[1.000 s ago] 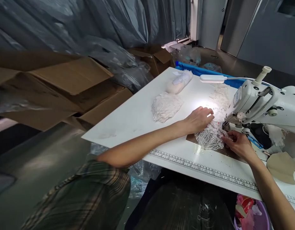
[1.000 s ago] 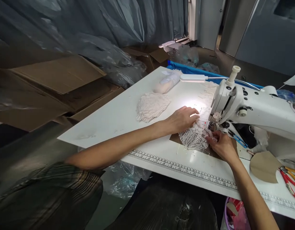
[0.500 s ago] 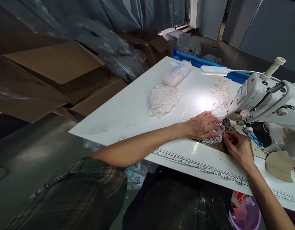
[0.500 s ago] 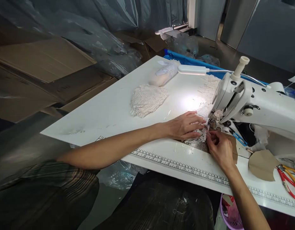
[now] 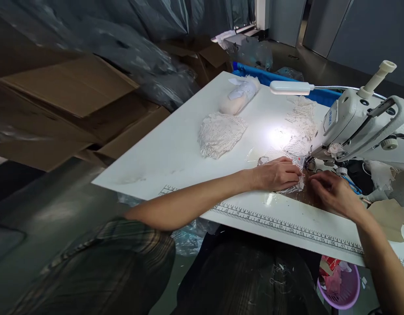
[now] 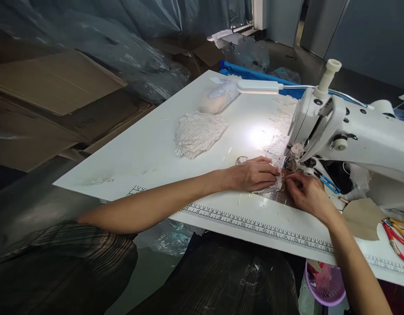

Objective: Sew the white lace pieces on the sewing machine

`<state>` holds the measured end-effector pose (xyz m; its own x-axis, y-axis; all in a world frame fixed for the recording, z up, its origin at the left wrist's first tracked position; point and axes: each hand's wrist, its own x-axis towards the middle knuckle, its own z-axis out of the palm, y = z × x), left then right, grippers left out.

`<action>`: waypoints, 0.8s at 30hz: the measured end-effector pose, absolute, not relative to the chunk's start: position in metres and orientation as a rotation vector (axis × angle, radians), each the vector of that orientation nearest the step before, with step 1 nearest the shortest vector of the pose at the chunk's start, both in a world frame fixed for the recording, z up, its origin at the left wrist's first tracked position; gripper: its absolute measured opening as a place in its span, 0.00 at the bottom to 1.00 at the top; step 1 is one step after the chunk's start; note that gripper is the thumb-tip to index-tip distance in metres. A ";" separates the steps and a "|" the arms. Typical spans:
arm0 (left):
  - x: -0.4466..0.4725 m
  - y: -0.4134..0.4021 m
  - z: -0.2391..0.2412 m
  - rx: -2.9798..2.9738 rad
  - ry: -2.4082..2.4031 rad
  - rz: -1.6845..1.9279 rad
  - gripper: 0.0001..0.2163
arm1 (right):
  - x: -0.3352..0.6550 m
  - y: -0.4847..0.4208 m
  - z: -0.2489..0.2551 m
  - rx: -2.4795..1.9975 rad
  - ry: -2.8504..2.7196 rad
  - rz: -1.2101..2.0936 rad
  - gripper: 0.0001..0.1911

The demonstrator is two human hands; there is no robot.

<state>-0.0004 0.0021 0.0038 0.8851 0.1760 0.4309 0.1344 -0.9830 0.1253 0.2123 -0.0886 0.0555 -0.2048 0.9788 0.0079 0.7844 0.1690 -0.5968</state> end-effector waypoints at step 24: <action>0.001 -0.002 0.005 2.969 0.209 0.774 0.12 | 0.218 -0.091 0.022 -1.571 -2.305 0.073 0.21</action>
<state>0.0007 -0.0018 0.0050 0.8643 0.1480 0.4806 0.1147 -0.9885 0.0981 0.2178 -0.0910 0.0221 -0.3245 0.9109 0.2550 0.8928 0.3840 -0.2354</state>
